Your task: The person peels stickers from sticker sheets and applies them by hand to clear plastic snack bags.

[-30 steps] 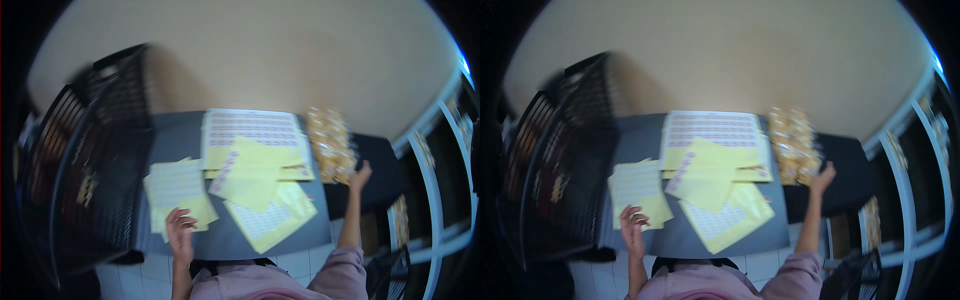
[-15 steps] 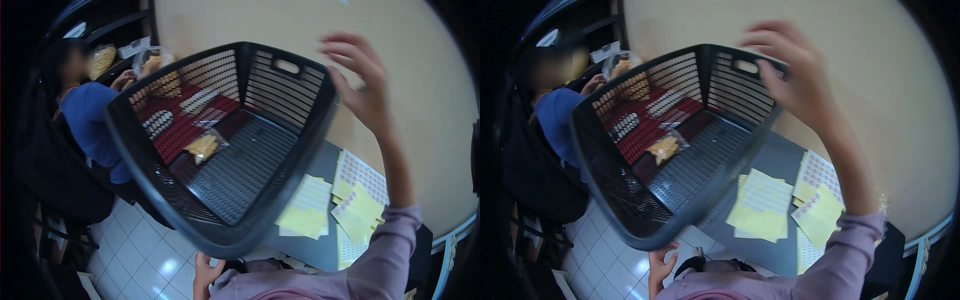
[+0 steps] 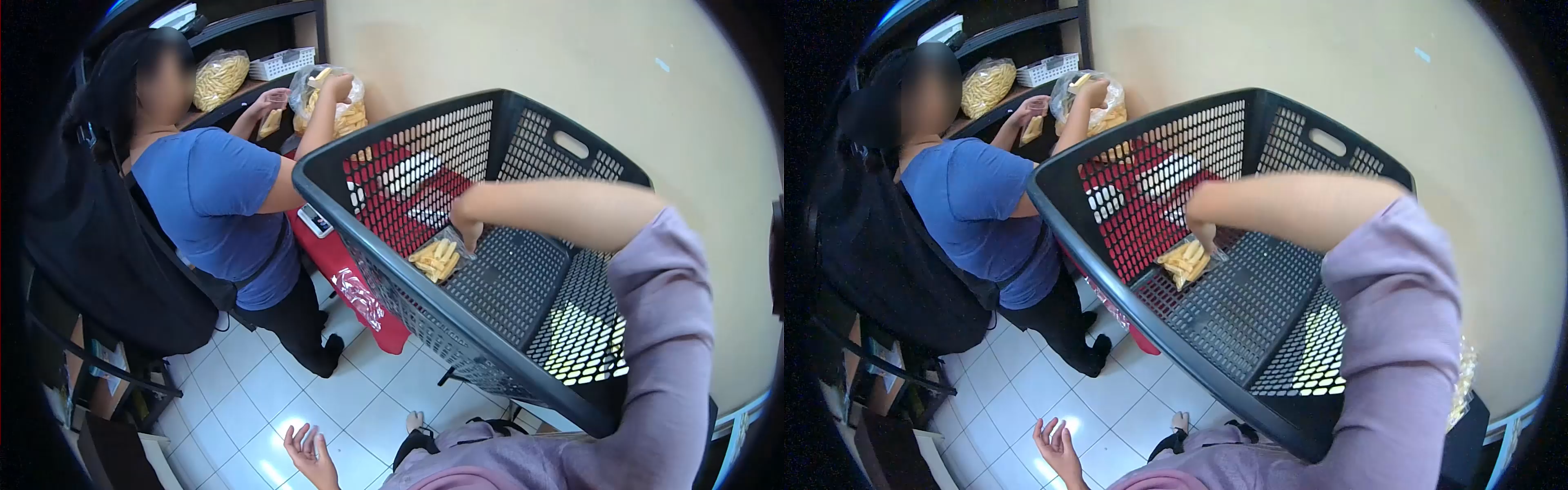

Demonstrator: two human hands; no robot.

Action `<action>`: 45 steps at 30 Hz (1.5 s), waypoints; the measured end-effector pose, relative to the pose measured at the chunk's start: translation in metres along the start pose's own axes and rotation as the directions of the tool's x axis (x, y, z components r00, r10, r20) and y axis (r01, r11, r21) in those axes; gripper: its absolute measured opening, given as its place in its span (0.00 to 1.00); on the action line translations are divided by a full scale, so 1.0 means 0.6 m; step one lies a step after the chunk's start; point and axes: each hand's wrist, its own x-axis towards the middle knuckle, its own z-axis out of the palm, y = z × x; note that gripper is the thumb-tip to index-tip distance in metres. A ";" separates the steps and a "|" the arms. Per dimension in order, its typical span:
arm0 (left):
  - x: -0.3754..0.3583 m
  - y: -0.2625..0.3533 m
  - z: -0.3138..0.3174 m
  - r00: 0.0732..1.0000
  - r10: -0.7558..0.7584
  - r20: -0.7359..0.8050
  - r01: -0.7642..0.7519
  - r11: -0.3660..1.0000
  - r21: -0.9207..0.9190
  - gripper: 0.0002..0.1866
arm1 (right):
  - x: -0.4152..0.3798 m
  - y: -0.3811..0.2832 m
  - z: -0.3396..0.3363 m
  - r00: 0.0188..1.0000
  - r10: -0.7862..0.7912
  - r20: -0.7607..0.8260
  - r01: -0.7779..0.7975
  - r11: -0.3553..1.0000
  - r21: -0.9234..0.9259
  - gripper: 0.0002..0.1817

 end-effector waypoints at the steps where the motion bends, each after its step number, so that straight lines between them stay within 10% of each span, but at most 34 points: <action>1: 0.008 -0.018 0.000 0.983 0.182 -0.009 -0.181 0.980 0.080 0.32 | 0.022 -0.001 0.022 0.997 0.070 0.023 -0.074 0.965 0.251 0.35; 3: 0.012 0.011 0.005 0.981 0.192 0.016 -0.192 0.962 0.197 0.29 | 0.092 0.004 0.085 0.979 0.205 0.000 -0.141 0.673 0.726 0.36; 5: 0.023 0.021 0.010 0.998 -0.066 0.021 0.069 0.981 -0.184 0.30 | 0.157 0.001 0.137 0.961 0.245 0.126 -0.207 0.337 0.919 0.38; 9: 0.057 0.064 0.031 0.889 -0.444 0.110 0.456 0.882 -0.122 0.36 | 0.194 -0.015 0.209 0.976 0.158 0.147 -0.099 -0.275 0.956 0.39; 12: 0.069 0.010 0.065 0.985 -0.174 0.001 0.174 0.981 -0.090 0.24 | 0.232 -0.032 0.240 0.971 0.220 0.097 0.058 -0.607 0.793 0.33; 17: 0.091 -0.003 0.086 0.982 -0.191 -0.010 0.179 0.936 -0.304 0.10 | 0.252 -0.067 0.246 0.913 0.372 0.169 0.132 -0.660 0.739 0.35; 24: 0.095 0.042 0.103 0.993 -0.039 0.108 0.047 0.996 -0.074 0.12 | 0.290 -0.084 0.230 0.637 0.698 0.326 0.195 -0.556 0.808 0.41; 27: 0.105 0.014 0.083 0.956 0.153 0.251 -0.232 0.918 0.322 0.23 | 0.302 -0.078 0.238 0.761 0.601 0.244 0.294 -0.655 0.696 0.33; 32: 0.092 0.036 0.102 0.988 -0.018 0.155 0.016 1.000 0.016 0.37 | 0.300 -0.040 0.245 0.842 0.518 0.151 0.277 -0.656 0.702 0.07; 37: 0.097 0.049 0.085 0.957 -0.279 0.080 0.276 0.960 0.044 0.15 | 0.167 0.102 0.197 0.800 0.592 -0.098 0.299 -0.252 0.920 0.15; 41: 0.102 0.014 0.089 0.995 -0.022 0.094 0.037 0.987 -0.155 0.10 | 0.019 0.229 0.166 0.633 0.654 -0.414 0.537 0.014 0.843 0.11; 45: 0.088 0.037 0.115 0.966 -0.028 0.258 0.028 1.000 0.002 0.14 | -0.206 0.242 0.135 0.419 0.830 -0.368 0.756 -0.095 0.647 0.13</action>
